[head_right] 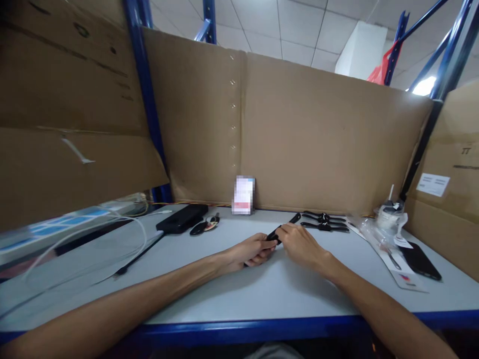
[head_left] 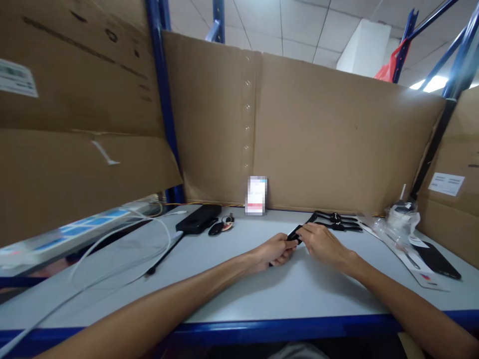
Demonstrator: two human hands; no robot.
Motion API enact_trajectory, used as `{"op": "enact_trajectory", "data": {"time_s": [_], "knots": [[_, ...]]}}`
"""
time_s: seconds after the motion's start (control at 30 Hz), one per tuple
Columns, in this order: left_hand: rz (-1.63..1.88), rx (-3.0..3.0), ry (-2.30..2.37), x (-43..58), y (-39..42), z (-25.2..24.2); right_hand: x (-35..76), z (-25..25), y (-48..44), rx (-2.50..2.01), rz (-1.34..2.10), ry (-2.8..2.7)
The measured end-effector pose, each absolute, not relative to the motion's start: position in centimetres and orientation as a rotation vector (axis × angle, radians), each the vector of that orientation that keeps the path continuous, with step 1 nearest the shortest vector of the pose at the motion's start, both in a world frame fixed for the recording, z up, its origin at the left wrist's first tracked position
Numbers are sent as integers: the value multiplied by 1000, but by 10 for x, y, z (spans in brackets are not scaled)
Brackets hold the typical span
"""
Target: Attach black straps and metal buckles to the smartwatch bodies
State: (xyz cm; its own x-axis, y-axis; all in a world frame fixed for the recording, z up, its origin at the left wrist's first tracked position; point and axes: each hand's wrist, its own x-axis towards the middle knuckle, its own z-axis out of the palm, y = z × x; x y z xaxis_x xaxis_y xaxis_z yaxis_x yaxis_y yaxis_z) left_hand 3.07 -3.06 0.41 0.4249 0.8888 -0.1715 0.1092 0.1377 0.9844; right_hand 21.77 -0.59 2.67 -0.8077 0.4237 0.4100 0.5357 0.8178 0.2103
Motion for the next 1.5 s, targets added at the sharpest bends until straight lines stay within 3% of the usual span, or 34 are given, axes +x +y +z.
{"op": "enact_trajectory", "data": {"time_s": [0.33,0.53,1.1,1.5], "knots": [[558,1308,928,25,-29,14,218,35,-18,-704,-708,-2885],[593,1300,947,26,-31,12,218,33,-15,-685,-581,-2838],[445,1268,1032,22,-28,16,207,15,1,-1093,965,-2139],[412,1867,1248,23,-28,16,209,16,5,-1014,1295,-2093]]}}
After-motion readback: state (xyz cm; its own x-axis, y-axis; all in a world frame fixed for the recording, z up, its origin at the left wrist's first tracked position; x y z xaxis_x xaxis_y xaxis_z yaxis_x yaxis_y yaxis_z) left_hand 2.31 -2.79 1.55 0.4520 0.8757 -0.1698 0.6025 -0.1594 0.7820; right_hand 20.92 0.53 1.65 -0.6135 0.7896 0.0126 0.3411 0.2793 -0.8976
